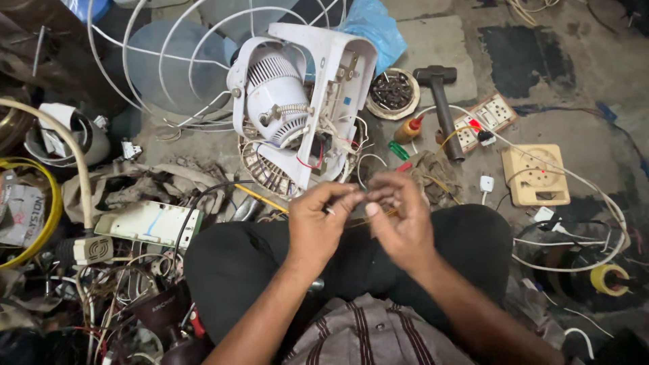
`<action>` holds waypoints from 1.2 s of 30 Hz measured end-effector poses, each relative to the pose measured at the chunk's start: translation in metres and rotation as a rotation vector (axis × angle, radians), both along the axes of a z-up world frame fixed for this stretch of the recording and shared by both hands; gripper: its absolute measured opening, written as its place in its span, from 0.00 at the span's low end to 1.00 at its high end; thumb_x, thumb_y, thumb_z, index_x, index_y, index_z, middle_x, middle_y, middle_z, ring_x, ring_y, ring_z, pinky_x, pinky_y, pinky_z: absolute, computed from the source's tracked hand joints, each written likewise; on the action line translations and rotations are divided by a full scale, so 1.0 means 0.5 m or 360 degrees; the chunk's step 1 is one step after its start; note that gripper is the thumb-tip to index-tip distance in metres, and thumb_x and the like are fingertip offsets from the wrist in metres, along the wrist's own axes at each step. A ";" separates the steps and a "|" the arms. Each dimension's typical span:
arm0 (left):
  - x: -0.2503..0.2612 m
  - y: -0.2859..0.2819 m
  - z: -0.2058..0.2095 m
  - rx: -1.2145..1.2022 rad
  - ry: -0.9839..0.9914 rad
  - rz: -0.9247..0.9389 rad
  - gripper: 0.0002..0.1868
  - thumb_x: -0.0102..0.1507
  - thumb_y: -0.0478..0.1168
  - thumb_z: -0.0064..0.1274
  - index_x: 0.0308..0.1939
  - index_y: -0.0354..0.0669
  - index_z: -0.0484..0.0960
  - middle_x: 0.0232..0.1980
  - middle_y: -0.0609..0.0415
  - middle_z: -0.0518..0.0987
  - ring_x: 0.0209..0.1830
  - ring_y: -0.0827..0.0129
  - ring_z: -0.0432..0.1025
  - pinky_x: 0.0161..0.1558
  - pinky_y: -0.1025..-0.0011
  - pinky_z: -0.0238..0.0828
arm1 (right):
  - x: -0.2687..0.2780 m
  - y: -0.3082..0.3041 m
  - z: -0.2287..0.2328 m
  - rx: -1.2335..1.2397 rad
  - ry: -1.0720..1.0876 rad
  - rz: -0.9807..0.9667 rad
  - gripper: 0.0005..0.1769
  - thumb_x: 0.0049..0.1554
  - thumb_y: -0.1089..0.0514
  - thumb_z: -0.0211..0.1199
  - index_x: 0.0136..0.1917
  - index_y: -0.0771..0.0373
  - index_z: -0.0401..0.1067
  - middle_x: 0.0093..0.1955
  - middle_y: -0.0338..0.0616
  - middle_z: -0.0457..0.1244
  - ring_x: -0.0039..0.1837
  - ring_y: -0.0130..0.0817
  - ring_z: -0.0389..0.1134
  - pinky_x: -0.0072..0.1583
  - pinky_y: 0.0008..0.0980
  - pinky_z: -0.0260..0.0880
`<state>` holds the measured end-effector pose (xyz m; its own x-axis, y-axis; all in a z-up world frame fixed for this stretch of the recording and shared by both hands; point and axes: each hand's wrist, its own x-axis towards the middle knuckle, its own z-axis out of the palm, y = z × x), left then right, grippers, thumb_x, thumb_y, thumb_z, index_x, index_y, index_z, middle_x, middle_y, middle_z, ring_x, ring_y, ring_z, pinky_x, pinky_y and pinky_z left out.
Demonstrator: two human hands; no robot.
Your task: The person sits on the floor and repairs a disassembled electric fan motor. They use pliers to strip and cut wires, connect a capacitor, and test the motor by plugging it into a power strip.
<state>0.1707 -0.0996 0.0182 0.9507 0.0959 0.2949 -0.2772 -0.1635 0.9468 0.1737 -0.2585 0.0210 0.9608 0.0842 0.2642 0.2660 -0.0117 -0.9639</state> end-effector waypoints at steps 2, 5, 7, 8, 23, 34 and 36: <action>-0.003 0.006 0.008 0.0192 0.0017 -0.0014 0.06 0.61 0.31 0.60 0.42 0.36 0.84 0.39 0.50 0.84 0.36 0.67 0.80 0.39 0.71 0.76 | 0.020 -0.017 0.018 -0.0185 -0.0026 0.0180 0.18 0.56 0.66 0.64 0.59 0.69 0.69 0.55 0.46 0.64 0.54 0.33 0.68 0.56 0.29 0.70; 0.001 0.011 0.021 0.0485 0.0000 -0.0010 0.06 0.59 0.31 0.61 0.40 0.37 0.85 0.37 0.47 0.83 0.35 0.58 0.79 0.37 0.67 0.75 | 0.048 -0.030 0.030 -0.0506 -0.0132 0.0269 0.12 0.55 0.65 0.67 0.53 0.67 0.75 0.51 0.46 0.67 0.53 0.34 0.70 0.54 0.30 0.70; 0.003 0.017 0.030 0.0603 0.0033 -0.0009 0.06 0.59 0.32 0.62 0.40 0.38 0.85 0.36 0.46 0.82 0.34 0.55 0.79 0.36 0.65 0.74 | 0.056 -0.026 0.027 -0.0616 -0.0180 0.0262 0.08 0.56 0.64 0.68 0.50 0.66 0.77 0.48 0.45 0.69 0.51 0.34 0.72 0.53 0.30 0.71; 0.003 0.019 0.032 0.0619 0.0080 -0.0015 0.07 0.59 0.32 0.62 0.41 0.38 0.86 0.36 0.46 0.82 0.34 0.54 0.78 0.36 0.64 0.73 | 0.058 -0.024 0.023 -0.0614 -0.0181 0.0254 0.07 0.57 0.64 0.67 0.50 0.66 0.77 0.48 0.44 0.69 0.51 0.34 0.73 0.53 0.29 0.71; 0.014 0.022 0.026 0.0344 0.0148 0.0052 0.05 0.63 0.32 0.60 0.42 0.37 0.85 0.36 0.48 0.84 0.33 0.62 0.79 0.36 0.69 0.74 | 0.114 -0.050 -0.007 -0.0333 -0.0114 -0.0321 0.12 0.63 0.64 0.63 0.61 0.66 0.71 0.51 0.46 0.67 0.45 0.28 0.69 0.47 0.27 0.69; 0.020 0.030 0.025 0.0154 0.0028 0.0025 0.09 0.65 0.32 0.57 0.49 0.35 0.83 0.42 0.48 0.85 0.39 0.67 0.80 0.43 0.71 0.75 | 0.116 -0.016 0.026 -0.0910 -0.0655 -0.0177 0.06 0.57 0.65 0.68 0.49 0.66 0.76 0.51 0.48 0.65 0.49 0.37 0.70 0.47 0.31 0.71; 0.021 0.031 0.024 0.0147 0.0250 0.0043 0.08 0.64 0.34 0.58 0.47 0.37 0.84 0.38 0.50 0.85 0.34 0.70 0.79 0.39 0.72 0.74 | 0.113 -0.018 0.013 -0.0817 -0.0583 -0.0134 0.06 0.57 0.66 0.67 0.49 0.66 0.75 0.50 0.47 0.66 0.46 0.34 0.70 0.45 0.28 0.70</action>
